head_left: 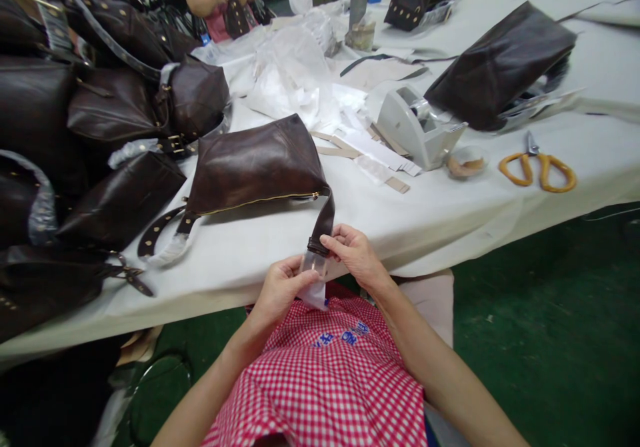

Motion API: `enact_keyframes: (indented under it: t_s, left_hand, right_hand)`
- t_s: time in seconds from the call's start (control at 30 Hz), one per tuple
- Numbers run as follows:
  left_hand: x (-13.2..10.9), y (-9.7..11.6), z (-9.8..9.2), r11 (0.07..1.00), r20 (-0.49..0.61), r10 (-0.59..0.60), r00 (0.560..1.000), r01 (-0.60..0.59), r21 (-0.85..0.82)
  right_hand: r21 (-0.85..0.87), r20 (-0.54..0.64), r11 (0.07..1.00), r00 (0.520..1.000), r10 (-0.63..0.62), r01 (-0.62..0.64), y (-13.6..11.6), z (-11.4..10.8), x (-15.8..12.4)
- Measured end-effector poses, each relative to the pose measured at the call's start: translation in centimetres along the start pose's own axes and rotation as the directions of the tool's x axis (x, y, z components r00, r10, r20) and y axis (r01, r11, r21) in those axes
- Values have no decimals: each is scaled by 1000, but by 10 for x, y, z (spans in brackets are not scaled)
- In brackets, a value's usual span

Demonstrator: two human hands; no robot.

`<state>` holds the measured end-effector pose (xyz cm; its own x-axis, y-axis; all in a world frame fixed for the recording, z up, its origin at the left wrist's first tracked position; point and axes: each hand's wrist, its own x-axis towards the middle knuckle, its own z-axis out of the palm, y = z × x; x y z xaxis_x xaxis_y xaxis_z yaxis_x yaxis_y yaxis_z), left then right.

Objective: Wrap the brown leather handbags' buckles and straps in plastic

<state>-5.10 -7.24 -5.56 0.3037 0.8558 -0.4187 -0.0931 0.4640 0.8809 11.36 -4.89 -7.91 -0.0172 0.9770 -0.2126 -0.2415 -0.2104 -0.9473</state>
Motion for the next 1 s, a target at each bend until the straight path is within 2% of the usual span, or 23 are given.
enact_keyframes:
  t_s: [0.33,0.6,0.77,0.87,1.0]
  left_hand:
    - [2,3,-1,991,-20,81,996,-79,107]
    - [5,-1,0,999,-17,54,998,-54,-2]
    - [3,1,-1,998,-80,65,995,-62,33]
    - [2,4,2,997,-156,69,985,-62,49]
    - [1,7,8,982,-223,160,962,-131,139]
  right_hand:
    - [21,41,1000,999,11,-12,2,-3,3]
    - [44,38,999,999,7,-8,5,-3,4]
    - [63,28,998,1000,12,-14,4,-2,4]
    - [70,33,997,999,12,-14,4,-3,4]
    - [55,31,998,999,8,-9,6,-3,5]
